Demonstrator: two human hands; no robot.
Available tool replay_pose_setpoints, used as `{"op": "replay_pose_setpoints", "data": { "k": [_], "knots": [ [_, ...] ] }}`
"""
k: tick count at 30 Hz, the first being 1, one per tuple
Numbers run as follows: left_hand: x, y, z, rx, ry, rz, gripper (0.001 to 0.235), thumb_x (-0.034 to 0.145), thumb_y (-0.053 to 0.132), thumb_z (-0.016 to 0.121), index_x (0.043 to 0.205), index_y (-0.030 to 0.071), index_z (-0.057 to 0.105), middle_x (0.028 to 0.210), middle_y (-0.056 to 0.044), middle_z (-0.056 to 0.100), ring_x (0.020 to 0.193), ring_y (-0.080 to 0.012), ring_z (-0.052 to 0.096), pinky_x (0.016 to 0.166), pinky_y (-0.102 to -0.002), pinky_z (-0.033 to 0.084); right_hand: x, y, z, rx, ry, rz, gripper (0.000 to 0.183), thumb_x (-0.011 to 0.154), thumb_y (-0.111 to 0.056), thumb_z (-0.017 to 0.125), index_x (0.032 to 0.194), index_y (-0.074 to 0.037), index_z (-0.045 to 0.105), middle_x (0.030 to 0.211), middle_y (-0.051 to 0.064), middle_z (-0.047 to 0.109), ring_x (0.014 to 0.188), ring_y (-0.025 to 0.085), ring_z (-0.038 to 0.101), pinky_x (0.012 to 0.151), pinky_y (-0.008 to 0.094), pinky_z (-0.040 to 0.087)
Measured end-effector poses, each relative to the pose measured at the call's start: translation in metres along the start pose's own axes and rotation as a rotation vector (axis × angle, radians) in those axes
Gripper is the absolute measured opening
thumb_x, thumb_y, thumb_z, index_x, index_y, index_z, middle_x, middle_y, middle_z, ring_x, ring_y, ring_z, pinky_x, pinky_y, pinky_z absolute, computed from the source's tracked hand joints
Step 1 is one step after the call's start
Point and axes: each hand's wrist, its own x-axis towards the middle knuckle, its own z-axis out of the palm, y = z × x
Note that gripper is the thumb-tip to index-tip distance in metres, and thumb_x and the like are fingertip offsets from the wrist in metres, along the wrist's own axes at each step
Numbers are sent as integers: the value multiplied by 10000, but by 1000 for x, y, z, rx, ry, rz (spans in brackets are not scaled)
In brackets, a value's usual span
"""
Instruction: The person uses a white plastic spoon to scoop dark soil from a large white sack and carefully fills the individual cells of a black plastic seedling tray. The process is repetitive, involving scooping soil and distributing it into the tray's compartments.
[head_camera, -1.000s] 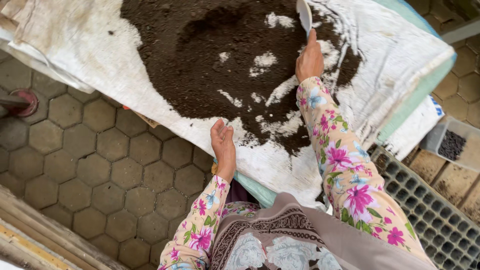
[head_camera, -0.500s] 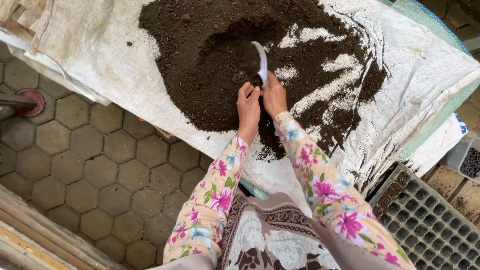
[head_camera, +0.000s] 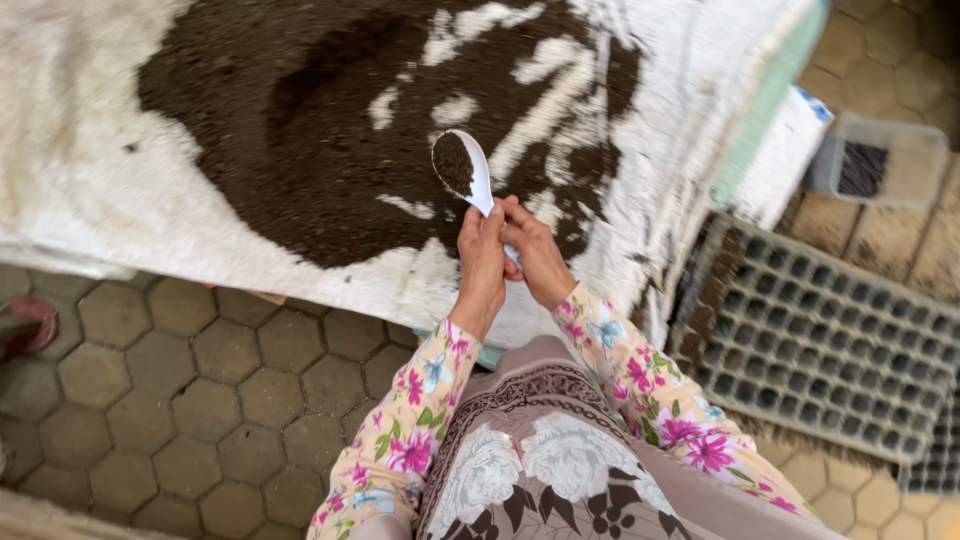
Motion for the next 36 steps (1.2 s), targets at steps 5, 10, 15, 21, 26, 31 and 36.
{"op": "replay_pose_setpoints", "data": {
  "k": [5, 10, 15, 21, 26, 31, 36],
  "knots": [
    [-70, -49, 64, 101, -141, -119, 305, 1044, 271, 499, 1269, 67, 528, 1235, -75, 707, 388, -38, 435, 312, -213, 378, -91, 12, -71, 51, 159, -82, 485, 999, -145, 489, 1476, -67, 535, 768, -12, 584, 500, 44, 423, 409, 200, 294],
    [-109, -133, 131, 160, -324, -203, 311, 1067, 270, 531, 1309, 77, 561, 942, -66, 643, 428, -31, 404, 329, -206, 327, -162, 25, -154, 123, 451, -194, 448, 1023, -117, 512, 1462, -34, 549, 952, -46, 641, 628, 20, 508, 447, 197, 347],
    [-128, -217, 183, 372, -465, -267, 412, 1050, 310, 510, 1404, 100, 513, 935, -3, 611, 580, -35, 500, 435, -216, 406, -205, 41, -241, 162, 661, -235, 419, 1036, -137, 497, 1438, -41, 566, 858, -8, 661, 525, 26, 456, 403, 192, 350],
    [-147, -276, 188, 383, -540, -275, 522, 1054, 302, 549, 1502, 52, 451, 1178, -25, 593, 992, -100, 564, 824, -263, 478, -220, 56, -314, 88, 687, -284, 495, 1037, -91, 515, 1526, -33, 465, 846, -4, 629, 582, 24, 515, 447, 197, 405],
    [-171, -270, 156, 560, -535, -338, 518, 1016, 284, 552, 1467, 49, 452, 1339, -84, 632, 1177, -160, 602, 951, -305, 484, -219, 60, -332, -27, 676, -255, 537, 1030, -87, 507, 1556, -53, 408, 840, 4, 622, 549, 37, 497, 425, 205, 369],
    [-179, -261, 125, 560, -539, -551, 494, 1023, 304, 536, 1456, 79, 462, 1244, -110, 686, 1112, -193, 647, 944, -339, 526, -213, 61, -341, -118, 690, -232, 540, 1026, -74, 492, 1561, -77, 419, 849, 9, 630, 552, 42, 506, 425, 215, 355],
    [-176, -261, 103, 654, -483, -610, 449, 1024, 309, 536, 1432, 126, 505, 1174, -110, 717, 1038, -175, 667, 872, -331, 539, -207, 63, -352, -222, 685, -300, 532, 1038, -61, 491, 1567, -81, 434, 868, 10, 635, 581, 39, 527, 463, 211, 401]
  ]
}}
